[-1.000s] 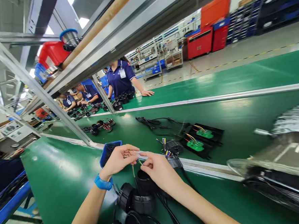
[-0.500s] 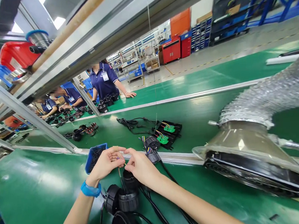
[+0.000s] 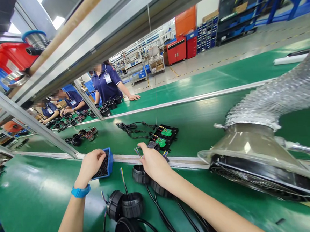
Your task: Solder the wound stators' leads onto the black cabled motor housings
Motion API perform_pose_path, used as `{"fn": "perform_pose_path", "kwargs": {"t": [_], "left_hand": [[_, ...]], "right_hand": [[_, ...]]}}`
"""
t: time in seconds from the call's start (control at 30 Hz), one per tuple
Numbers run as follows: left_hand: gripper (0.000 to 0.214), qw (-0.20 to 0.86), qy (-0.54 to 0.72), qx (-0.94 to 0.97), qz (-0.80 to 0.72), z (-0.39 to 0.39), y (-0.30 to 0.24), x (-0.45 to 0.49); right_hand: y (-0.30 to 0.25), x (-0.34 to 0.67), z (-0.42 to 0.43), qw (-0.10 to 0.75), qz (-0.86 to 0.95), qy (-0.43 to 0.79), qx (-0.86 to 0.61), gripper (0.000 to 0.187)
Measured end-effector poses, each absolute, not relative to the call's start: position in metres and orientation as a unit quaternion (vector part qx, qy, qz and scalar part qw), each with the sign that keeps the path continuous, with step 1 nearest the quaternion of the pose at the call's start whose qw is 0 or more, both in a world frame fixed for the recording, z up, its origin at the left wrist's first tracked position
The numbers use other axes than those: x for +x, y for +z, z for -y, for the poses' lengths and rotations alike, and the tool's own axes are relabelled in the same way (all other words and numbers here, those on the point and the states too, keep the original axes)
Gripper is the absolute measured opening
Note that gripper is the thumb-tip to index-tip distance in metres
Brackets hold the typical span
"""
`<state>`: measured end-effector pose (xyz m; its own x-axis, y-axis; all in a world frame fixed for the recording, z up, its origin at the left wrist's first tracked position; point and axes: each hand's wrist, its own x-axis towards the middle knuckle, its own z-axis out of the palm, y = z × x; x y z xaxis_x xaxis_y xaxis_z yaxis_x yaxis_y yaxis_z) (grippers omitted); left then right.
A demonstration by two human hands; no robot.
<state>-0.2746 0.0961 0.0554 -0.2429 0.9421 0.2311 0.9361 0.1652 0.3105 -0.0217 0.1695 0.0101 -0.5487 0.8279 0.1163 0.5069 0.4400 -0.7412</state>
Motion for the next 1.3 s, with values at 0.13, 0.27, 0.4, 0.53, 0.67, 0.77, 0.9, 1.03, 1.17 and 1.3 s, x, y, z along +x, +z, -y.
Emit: {"fn": "perform_pose_path", "kwargs": {"t": [0.13, 0.27, 0.4, 0.53, 0.67, 0.77, 0.9, 1.03, 1.17, 1.3], "left_hand": [[0.019, -0.059, -0.041, 0.581, -0.810, -0.098, 0.045, -0.294], [0.025, -0.047, -0.093, 0.584, -0.805, -0.104, 0.031, -0.297], [0.026, -0.033, -0.109, 0.573, -0.811, -0.108, 0.026, -0.302], [0.019, -0.033, -0.092, 0.577, -0.811, -0.110, 0.025, -0.306], [0.014, -0.032, -0.079, 0.574, -0.814, -0.111, 0.023, -0.307], [0.014, -0.040, -0.083, 0.574, -0.814, -0.111, 0.024, -0.305], [0.015, -0.049, -0.087, 0.574, -0.813, -0.110, 0.025, -0.301], [0.015, -0.052, -0.092, 0.574, -0.812, -0.109, 0.026, -0.298], [0.016, -0.054, -0.098, 0.574, -0.811, -0.109, 0.026, -0.296], [0.018, -0.056, -0.106, 0.573, -0.811, -0.108, 0.025, -0.295]], "right_hand": [[0.012, -0.023, -0.162, 0.203, 0.849, 0.234, -0.428, 0.055], [0.008, -0.033, -0.146, 0.175, 0.881, 0.151, -0.414, 0.059], [0.011, -0.039, -0.137, 0.165, 0.891, 0.085, -0.414, 0.059], [0.017, -0.039, -0.129, 0.180, 0.903, 0.043, -0.389, 0.035], [0.007, -0.040, -0.120, 0.242, 0.927, 0.017, -0.288, 0.016], [-0.005, -0.042, -0.122, 0.248, 0.934, 0.037, -0.255, 0.016], [-0.012, -0.043, -0.127, 0.189, 0.943, 0.066, -0.267, 0.028], [-0.006, -0.042, -0.125, 0.121, 0.946, 0.060, -0.294, 0.040], [0.005, -0.038, -0.118, 0.063, 0.937, 0.038, -0.341, 0.040], [0.008, -0.035, -0.116, 0.057, 0.929, 0.023, -0.365, 0.041]]}}
